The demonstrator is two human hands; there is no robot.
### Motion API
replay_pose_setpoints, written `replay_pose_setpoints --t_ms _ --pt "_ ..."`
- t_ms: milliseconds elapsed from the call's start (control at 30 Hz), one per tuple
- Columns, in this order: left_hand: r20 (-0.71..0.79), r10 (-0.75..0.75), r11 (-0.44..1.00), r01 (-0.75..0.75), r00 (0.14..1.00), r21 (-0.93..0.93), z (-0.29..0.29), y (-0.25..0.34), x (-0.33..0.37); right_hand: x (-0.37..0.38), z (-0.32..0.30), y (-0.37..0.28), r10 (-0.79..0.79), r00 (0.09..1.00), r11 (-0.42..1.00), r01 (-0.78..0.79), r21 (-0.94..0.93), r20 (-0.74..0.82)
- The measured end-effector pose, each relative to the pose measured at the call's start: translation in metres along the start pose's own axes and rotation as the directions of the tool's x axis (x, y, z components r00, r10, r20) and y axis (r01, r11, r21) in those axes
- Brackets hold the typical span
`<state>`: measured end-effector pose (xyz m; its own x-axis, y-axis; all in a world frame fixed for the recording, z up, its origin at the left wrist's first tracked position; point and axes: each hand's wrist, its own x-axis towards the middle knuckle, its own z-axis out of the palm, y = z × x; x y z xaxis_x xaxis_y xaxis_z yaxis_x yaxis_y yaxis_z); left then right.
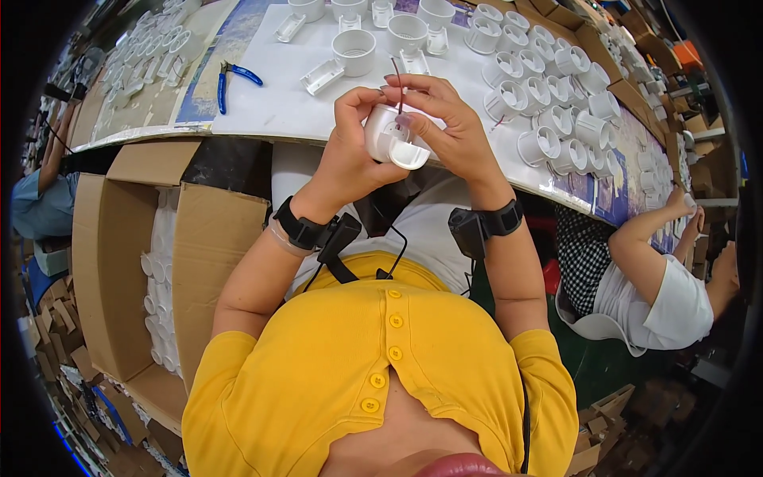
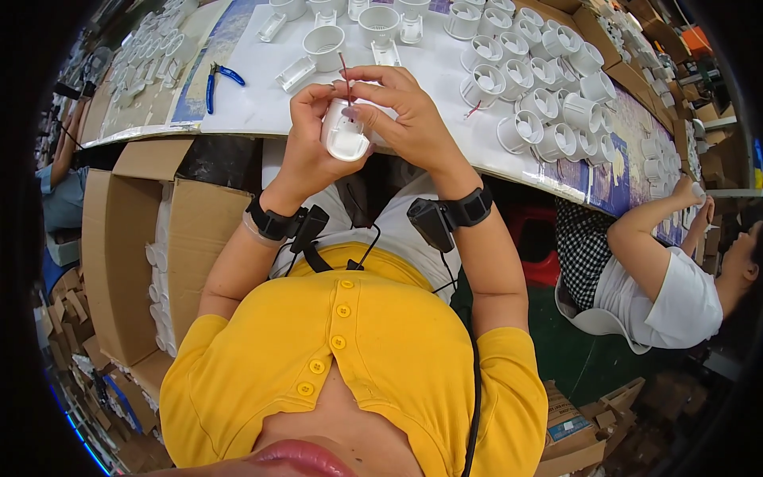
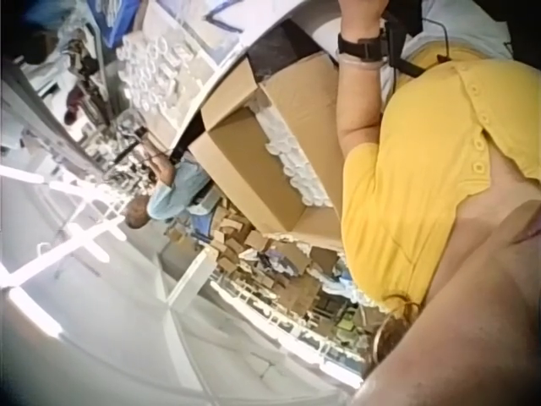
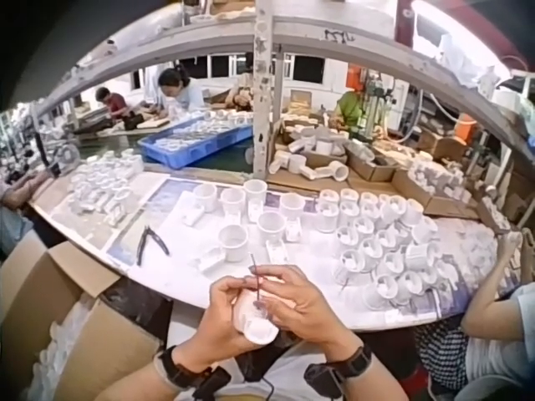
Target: The person trims a white plastic housing using shears, places it into a box, and picks up another housing. They then thread the wires of a small fan through the housing and press the fan into place by hand.
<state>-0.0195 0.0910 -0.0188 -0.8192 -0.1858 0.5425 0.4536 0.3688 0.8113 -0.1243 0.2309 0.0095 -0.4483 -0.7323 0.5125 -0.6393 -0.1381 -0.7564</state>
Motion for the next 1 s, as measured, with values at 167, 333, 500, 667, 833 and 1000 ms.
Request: replay_pose_setpoints --t_ms 167,333,500,667,833,1000 --pt "-0.015 -0.059 0.998 0.059 0.998 -0.011 0.002 0.002 -0.003 0.000 0.001 -0.004 0.057 0.997 0.991 -0.050 0.123 -0.049" --pt "0.086 -0.062 0.996 0.056 0.994 0.070 -0.006 0.008 0.000 -0.002 0.007 -0.004 0.104 0.987 0.979 -0.080 0.188 -0.124" --pt "0.077 0.011 0.990 -0.022 0.997 0.138 -0.005 0.009 -0.003 -0.004 0.014 -0.001 0.182 0.964 0.944 -0.116 0.308 -0.195" --pt "0.037 0.017 0.995 -0.020 0.999 0.096 -0.007 0.006 -0.004 0.000 0.016 -0.001 0.196 0.968 0.934 -0.136 0.329 -0.159" --pt "0.036 -0.026 0.997 0.023 0.999 0.078 -0.009 0.004 -0.004 0.003 0.018 -0.001 0.189 0.974 0.934 -0.140 0.329 -0.123" --pt "-0.109 -0.053 0.974 0.027 0.993 -0.225 -0.005 0.003 0.000 0.006 0.028 -0.012 0.299 0.937 0.793 -0.137 0.593 -0.183"
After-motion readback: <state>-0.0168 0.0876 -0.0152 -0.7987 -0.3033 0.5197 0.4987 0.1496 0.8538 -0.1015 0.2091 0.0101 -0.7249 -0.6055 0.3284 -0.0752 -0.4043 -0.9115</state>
